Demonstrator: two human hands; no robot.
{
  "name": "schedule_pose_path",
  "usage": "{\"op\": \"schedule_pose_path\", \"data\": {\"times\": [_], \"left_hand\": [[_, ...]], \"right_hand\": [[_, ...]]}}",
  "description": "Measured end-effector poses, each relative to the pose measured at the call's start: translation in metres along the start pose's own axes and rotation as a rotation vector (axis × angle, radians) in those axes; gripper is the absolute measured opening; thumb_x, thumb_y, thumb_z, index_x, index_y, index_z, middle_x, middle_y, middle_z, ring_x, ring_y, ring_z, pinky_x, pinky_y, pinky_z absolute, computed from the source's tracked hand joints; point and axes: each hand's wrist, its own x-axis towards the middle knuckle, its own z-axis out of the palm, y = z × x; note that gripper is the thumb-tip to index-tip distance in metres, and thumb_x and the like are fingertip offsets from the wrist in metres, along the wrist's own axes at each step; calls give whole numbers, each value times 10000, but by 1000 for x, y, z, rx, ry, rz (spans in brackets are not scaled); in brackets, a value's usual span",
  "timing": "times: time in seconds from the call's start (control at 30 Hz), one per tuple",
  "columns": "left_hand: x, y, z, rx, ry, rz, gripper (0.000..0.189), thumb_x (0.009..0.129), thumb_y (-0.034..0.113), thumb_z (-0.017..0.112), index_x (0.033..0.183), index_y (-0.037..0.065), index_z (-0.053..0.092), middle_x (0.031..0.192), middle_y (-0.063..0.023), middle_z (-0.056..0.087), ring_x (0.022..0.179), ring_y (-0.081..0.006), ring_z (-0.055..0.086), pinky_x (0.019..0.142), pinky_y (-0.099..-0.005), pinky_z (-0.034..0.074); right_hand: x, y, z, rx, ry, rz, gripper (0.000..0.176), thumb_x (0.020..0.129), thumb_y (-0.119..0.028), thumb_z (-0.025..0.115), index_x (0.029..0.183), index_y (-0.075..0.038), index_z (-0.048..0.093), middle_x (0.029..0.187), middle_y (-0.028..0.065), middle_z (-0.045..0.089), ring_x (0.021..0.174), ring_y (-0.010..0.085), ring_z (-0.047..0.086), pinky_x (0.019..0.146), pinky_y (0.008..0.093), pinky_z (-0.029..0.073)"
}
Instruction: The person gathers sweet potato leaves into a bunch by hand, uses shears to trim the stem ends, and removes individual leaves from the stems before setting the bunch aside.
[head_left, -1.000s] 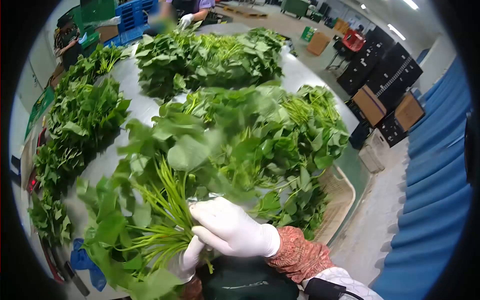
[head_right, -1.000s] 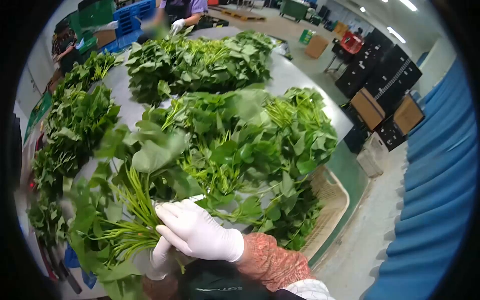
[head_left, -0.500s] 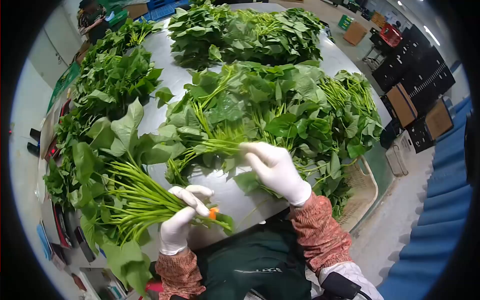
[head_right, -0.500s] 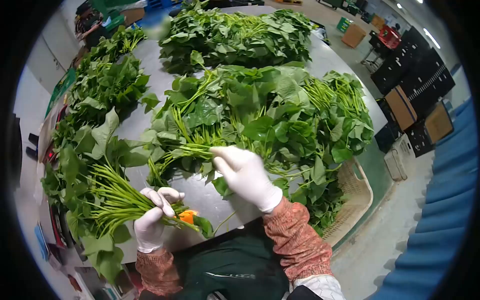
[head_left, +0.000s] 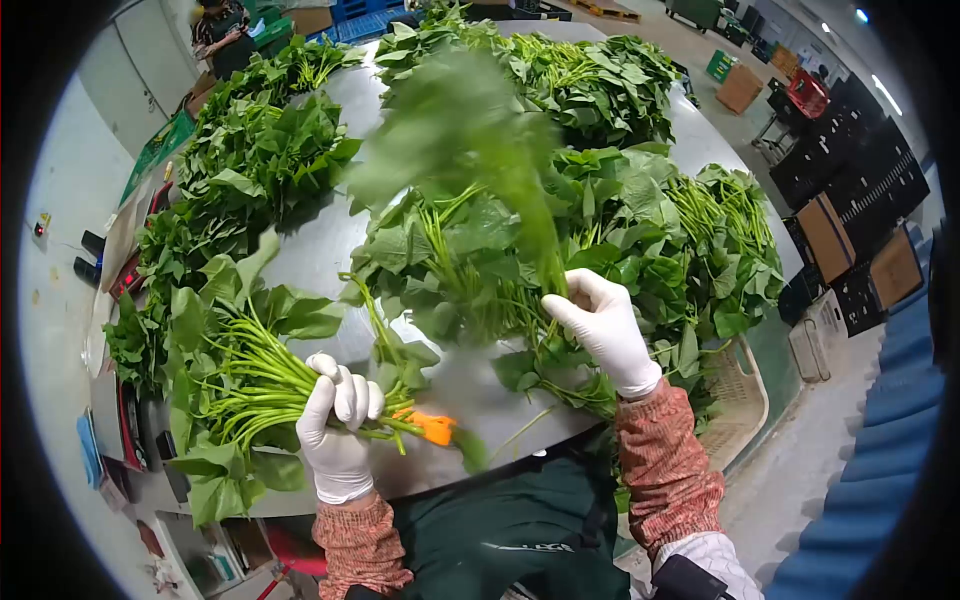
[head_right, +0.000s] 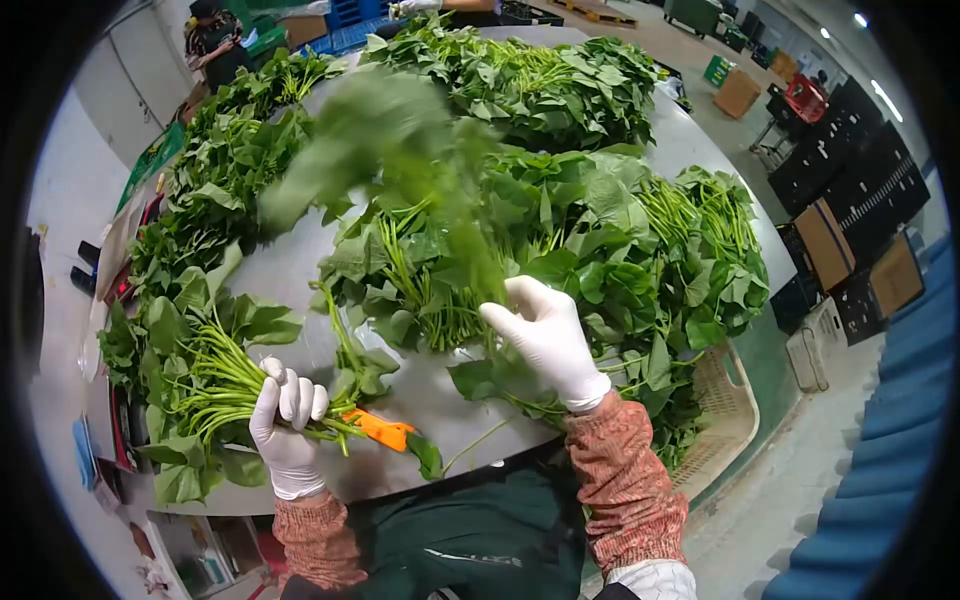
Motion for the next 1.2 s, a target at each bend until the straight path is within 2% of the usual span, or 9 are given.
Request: {"op": "schedule_pose_path", "data": {"times": [0.17, 0.3, 0.47, 0.53, 0.7, 0.87, 0.93, 1.0, 1.2], "left_hand": [[-2, 1, 0, 18, 8, 2, 71, 989, 145, 446, 980, 77, 464, 578, 47, 337, 462, -72, 285, 520, -258, 308], [-2, 15, -11, -2, -22, 91, 126, 1003, 197, 452, 960, 80, 469, 574, 49, 329, 455, -69, 281, 515, -253, 308], [-4, 25, -12, 108, 43, 141, 139, 1002, 202, 461, 938, 82, 491, 568, 51, 328, 444, -69, 272, 503, -249, 308], [-8, 29, -11, 151, 72, 148, 137, 1000, 198, 462, 936, 82, 497, 568, 50, 330, 445, -69, 274, 499, -251, 309], [-20, 48, -20, 170, 145, 212, 124, 995, 175, 464, 927, 79, 501, 553, 58, 300, 433, -66, 258, 492, -250, 303], [-24, 57, -33, 158, 220, 244, 124, 994, 177, 464, 922, 82, 498, 553, 59, 292, 435, -64, 250, 494, -246, 293], [-23, 57, -40, 165, 221, 260, 121, 994, 176, 463, 922, 84, 498, 552, 59, 291, 434, -64, 248, 494, -244, 290], [-20, 54, -35, 141, 301, 191, 106, 991, 168, 464, 928, 87, 494, 558, 52, 298, 456, -75, 280, 515, -255, 302], [-9, 11, 1, 295, 445, -82, 105, 963, 123, 498, 1014, 41, 542, 759, -80, 603, 627, -166, 536, 620, -284, 432]], "right_hand": [[-4, 22, -27, -153, 42, 180, 234, 865, -195, 667, 934, 28, 663, 668, -14, 598, 567, 47, 488, 530, 214, 416], [-10, 40, -13, -717, 542, -336, 569, 806, -59, 694, 1323, 16, 468, 1039, 153, 616, 642, 180, 582, 614, 289, 499], [10, 9, 63, -788, -18, -916, 345, 717, -43, 662, 1061, -60, 642, 911, 101, 624, 759, 252, 608, 641, 365, 490], [30, 17, 102, -946, -197, -914, 307, 735, -95, 660, 1041, -106, 658, 909, 59, 612, 662, 260, 584, 591, 363, 477], [87, 47, 176, -1117, -258, -1030, 448, 791, -123, 547, 1240, -131, 551, 894, 71, 511, 802, 219, 545, 667, 342, 428], [102, 39, 190, -858, -296, -1132, 86, 741, -105, 594, 824, -116, 611, 942, 68, 559, 850, 242, 551, 714, 367, 438], [92, 6, 178, -546, -105, -1008, 127, 773, -86, 657, 899, -69, 644, 845, 41, 625, 738, 203, 605, 631, 310, 477], [71, -37, 156, 112, -365, -82, 128, 878, -153, 634, 944, -47, 660, 789, 5, 633, 645, 104, 588, 582, 233, 460], [49, -44, 95, 96, -432, 125, 225, 906, -221, 632, 956, -2, 641, 719, 4, 617, 554, 45, 555, 513, 190, 436]]}}
